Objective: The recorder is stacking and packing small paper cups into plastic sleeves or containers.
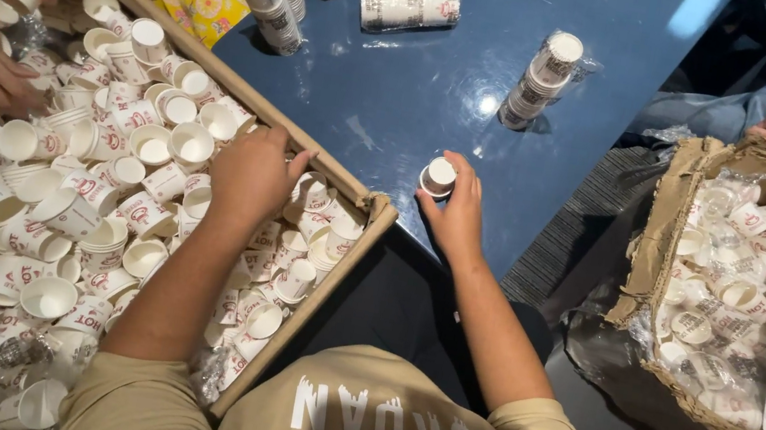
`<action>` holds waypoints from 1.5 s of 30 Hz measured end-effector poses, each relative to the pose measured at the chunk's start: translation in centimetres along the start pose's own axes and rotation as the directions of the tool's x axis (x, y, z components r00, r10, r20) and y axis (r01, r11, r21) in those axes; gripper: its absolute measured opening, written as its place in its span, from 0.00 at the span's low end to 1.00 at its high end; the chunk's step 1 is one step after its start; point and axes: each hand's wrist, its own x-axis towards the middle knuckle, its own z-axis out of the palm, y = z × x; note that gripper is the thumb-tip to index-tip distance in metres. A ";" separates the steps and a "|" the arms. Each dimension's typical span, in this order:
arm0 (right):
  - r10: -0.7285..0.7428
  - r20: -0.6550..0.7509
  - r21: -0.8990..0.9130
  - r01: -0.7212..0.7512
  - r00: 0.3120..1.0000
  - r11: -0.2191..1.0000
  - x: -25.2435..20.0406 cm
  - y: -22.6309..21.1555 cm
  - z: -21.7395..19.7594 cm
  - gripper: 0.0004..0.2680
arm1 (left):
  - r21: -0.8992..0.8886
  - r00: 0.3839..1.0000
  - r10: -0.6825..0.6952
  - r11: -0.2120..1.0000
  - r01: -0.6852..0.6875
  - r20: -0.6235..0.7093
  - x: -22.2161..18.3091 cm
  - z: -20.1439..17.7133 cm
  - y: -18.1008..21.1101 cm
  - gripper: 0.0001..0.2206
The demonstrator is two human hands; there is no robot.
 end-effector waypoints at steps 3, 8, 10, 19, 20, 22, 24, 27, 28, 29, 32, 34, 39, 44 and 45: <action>-0.032 0.006 -0.025 0.032 0.999 0.999 0.2 0.3 0.0 0.27 | 0.136 0.852 0.362 0.932 -0.336 -0.378 1.0 7.7 -4.9 0.19; -0.053 0.024 -0.027 0.054 0.998 0.998 -0.1 0.3 0.0 0.27 | 0.210 0.949 0.277 0.947 -0.243 -0.149 0.7 8.3 -4.4 0.12; -0.062 0.031 -0.031 0.063 0.998 0.998 0.0 0.2 0.1 0.27 | 0.212 0.974 0.226 0.953 -0.216 -0.027 0.9 8.5 -4.5 0.11; -0.065 0.053 -0.080 0.070 0.996 0.994 -0.1 0.4 0.2 0.27 | 0.178 0.957 0.290 0.942 -0.285 -0.003 2.3 10.2 -5.7 0.12; -0.072 0.055 -0.091 0.076 0.996 0.993 -0.1 0.5 0.2 0.27 | 0.252 0.956 0.295 0.925 -0.285 0.000 2.5 10.6 -5.9 0.12; -0.076 0.055 -0.105 0.081 0.996 0.991 -0.1 0.5 0.2 0.27 | 0.324 0.953 0.303 0.901 -0.288 0.004 2.5 10.5 -5.9 0.11; -0.078 0.064 -0.114 0.084 0.995 0.990 -0.1 0.4 0.2 0.27 | 0.343 0.957 0.277 0.893 -0.290 0.088 2.2 9.3 -5.3 0.10; -0.071 0.068 -0.094 0.077 0.995 0.993 0.0 0.3 0.1 0.27 | 0.334 0.943 0.298 0.883 -0.331 0.149 2.2 8.4 -5.1 0.17; -0.069 0.063 -0.094 0.074 0.996 0.993 0.0 0.3 0.1 0.27 | 0.336 0.942 0.302 0.880 -0.335 0.150 1.9 6.7 -4.5 0.17; -0.072 0.066 -0.096 0.078 0.995 0.992 -0.1 0.3 0.1 0.27 | 0.153 0.966 0.196 0.963 -0.222 0.170 1.6 5.1 -3.9 0.20; -0.067 0.067 -0.096 0.073 0.996 0.993 -0.1 0.1 0.0 0.27 | -0.145 0.990 0.112 0.984 -0.100 0.080 1.0 2.9 -4.5 0.27; -0.062 0.061 -0.092 0.067 0.996 0.993 0.1 -0.1 -0.1 0.27 | -0.255 0.992 0.115 0.959 -0.125 -0.054 0.6 1.4 -4.5 0.29; -0.043 0.085 -0.102 0.052 0.995 0.993 0.0 -0.4 -0.2 0.27 | -0.307 0.883 0.281 0.862 -0.404 -0.376 -0.7 -2.6 0.5 0.25; -0.018 0.039 -0.038 0.019 0.999 0.999 -0.2 0.5 0.5 0.34 | -0.124 0.819 0.496 0.829 -0.546 -0.288 1.5 1.0 7.8 0.24; -0.032 0.013 0.004 0.032 0.999 0.999 -0.2 0.5 0.5 0.38 | -0.045 0.822 0.531 0.834 -0.550 -0.208 2.0 2.0 9.3 0.24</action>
